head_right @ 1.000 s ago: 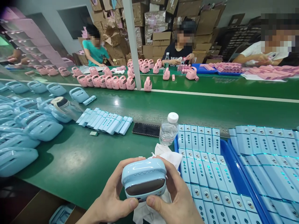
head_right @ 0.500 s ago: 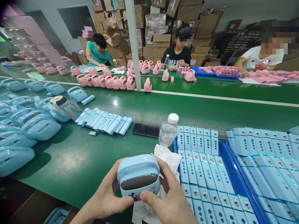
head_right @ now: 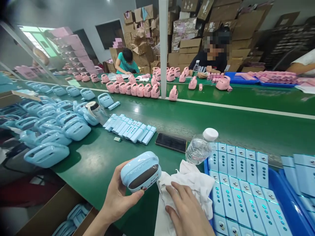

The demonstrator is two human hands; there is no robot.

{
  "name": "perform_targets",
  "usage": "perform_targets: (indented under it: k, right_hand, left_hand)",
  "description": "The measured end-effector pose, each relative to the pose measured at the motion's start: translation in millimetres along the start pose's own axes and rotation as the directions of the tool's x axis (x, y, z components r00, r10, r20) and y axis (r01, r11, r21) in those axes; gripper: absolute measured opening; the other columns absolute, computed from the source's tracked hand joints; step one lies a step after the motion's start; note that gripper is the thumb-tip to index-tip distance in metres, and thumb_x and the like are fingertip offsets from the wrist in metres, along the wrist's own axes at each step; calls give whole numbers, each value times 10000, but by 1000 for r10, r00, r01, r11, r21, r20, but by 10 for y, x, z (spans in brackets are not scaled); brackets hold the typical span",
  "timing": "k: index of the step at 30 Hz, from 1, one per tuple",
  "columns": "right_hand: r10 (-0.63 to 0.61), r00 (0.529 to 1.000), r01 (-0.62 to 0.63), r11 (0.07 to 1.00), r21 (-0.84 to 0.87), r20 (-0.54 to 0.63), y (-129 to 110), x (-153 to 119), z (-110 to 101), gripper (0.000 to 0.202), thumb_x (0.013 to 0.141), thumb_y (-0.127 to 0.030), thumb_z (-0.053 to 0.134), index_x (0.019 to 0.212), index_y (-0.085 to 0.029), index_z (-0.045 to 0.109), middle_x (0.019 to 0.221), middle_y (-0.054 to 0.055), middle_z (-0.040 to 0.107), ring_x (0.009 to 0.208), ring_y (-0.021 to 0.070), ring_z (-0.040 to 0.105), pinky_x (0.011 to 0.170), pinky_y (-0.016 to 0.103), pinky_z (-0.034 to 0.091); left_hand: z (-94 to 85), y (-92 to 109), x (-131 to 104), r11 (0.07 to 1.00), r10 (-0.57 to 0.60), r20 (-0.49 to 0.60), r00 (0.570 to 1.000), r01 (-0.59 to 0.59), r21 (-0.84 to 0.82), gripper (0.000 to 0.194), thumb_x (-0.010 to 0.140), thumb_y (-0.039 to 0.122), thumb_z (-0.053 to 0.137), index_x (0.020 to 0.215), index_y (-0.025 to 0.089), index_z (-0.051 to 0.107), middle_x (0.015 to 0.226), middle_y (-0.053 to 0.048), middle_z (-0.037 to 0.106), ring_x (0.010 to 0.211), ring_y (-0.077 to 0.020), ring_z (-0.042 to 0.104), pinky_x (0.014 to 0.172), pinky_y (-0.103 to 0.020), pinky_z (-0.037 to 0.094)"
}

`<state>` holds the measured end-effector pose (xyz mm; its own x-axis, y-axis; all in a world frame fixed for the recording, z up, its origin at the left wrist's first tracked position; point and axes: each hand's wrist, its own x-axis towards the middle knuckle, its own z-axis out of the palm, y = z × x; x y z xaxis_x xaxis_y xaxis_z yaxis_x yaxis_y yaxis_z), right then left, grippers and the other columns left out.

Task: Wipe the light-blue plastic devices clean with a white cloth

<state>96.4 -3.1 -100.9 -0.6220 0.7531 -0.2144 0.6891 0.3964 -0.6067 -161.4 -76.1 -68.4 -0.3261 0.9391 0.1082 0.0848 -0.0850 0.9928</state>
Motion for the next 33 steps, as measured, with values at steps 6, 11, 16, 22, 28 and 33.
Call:
perform_targets:
  k: [6, 11, 16, 22, 28, 33]
  right_hand:
    - [-64, 993, 64, 998, -9, -102, 40, 88, -3, 444, 1081, -213, 254, 1219, -240, 675, 1224, 146, 697, 1136, 321, 682, 974, 557, 615]
    - [25, 984, 3, 988, 154, -175, 3, 50, -176, 371, 1078, -559, 430, 1316, -350, 623, 1396, 104, 643, 1283, 362, 621, 1044, 603, 582]
    - [36, 999, -37, 999, 38, 6, -18, 61, -22, 454, 1028, -424, 503, 1461, -338, 604, 1523, 121, 587, 1386, 441, 553, 1119, 710, 515]
    - [15, 999, -10, 995, 98, -51, 4, 64, 15, 428, 1079, -302, 281, 1218, -255, 684, 1222, 147, 682, 1133, 365, 658, 993, 647, 583]
    - [166, 967, -92, 935, 343, -194, -146, 23, -228, 440, 1031, -651, 518, 1408, -427, 541, 1540, 63, 524, 1326, 391, 557, 1085, 686, 512]
    - [106, 984, 45, 620, 783, -141, -482, 38, -394, 880, 901, -611, 800, 1608, -486, 291, 1733, 8, 321, 1560, 335, 356, 1285, 607, 336]
  left_hand:
    - [88, 72, -21, 999, -18, -94, 995, 21, 27, 710, 801, 331, 846, 1424, 313, 508, 1427, -88, 551, 1265, -308, 607, 1008, -422, 617]
    - [166, 91, 13, 999, -28, -198, 980, 36, 37, 655, 796, 399, 852, 1354, 285, 529, 1324, -69, 599, 1178, -271, 633, 995, -393, 594]
    - [183, 74, 26, 997, -69, -175, 982, 73, 19, 673, 803, 418, 864, 1362, 301, 509, 1321, -59, 604, 1169, -260, 648, 984, -380, 594]
    - [215, 148, 19, 992, -128, -221, 967, 129, -12, 648, 816, 464, 848, 1348, 322, 507, 1311, -41, 615, 1157, -252, 660, 932, -363, 605]
    - [219, 60, -14, 998, -69, -147, 987, 69, -7, 647, 814, 410, 840, 1357, 299, 505, 1274, -48, 628, 1118, -238, 667, 910, -329, 619]
    - [403, 74, -72, 997, 48, -16, 999, -49, -64, 739, 754, 375, 883, 1391, 305, 515, 1306, -60, 672, 1140, -276, 691, 970, -375, 608]
